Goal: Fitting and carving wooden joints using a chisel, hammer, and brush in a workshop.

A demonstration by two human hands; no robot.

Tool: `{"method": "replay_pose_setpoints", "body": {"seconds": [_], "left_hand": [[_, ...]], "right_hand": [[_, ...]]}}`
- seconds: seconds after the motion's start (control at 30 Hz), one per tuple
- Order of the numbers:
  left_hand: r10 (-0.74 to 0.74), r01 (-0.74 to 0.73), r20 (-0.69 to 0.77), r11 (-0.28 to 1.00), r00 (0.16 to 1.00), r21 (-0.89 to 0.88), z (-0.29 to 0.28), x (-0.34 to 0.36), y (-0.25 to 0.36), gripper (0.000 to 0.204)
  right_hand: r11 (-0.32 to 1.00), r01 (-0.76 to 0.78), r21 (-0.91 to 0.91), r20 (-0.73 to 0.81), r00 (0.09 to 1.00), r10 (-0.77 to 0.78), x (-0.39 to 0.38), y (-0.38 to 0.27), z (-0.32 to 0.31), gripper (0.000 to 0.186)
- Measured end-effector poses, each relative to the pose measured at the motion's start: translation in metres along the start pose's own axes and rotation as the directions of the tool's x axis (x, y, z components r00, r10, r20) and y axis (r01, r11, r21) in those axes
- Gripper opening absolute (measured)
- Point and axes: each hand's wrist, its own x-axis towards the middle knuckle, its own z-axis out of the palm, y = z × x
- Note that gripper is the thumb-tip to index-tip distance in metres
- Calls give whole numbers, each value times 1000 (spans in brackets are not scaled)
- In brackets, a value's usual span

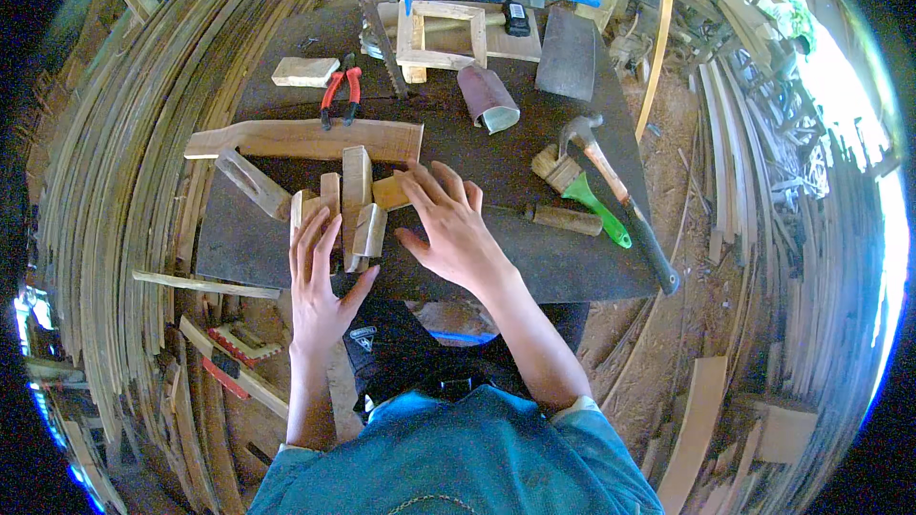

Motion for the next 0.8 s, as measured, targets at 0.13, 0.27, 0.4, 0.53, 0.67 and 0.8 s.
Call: {"method": "replay_pose_setpoints", "body": {"seconds": [0.13, 0.27, 0.4, 0.53, 0.67, 0.8], "left_hand": [[-20, 20, 16, 1000, 1000, 21, -1, 1, 3, 76], [-31, 30, 23, 999, 999, 27, -1, 0, 4, 73], [-35, 34, 27, 999, 999, 40, -2, 0, 6, 72], [-26, 23, 40, 997, 999, 75, -1, 0, 6, 72], [-32, 28, 44, 996, 999, 85, -1, 0, 7, 71], [-33, 29, 49, 995, 998, 92, -2, 0, 7, 71]], "right_hand": [[999, 24, -27, 22, 999, -24, 1, 6, 1, 65], [1000, 12, -15, 5, 1000, -12, 2, 11, -4, 64], [1000, 19, 19, -33, 999, -19, -3, 16, -7, 63], [994, 48, 96, -57, 997, -43, -6, 20, -8, 61], [993, 58, 100, -77, 996, -50, -8, 20, -9, 60], [990, 40, 135, -149, 989, -20, -8, 21, -11, 57]]}}
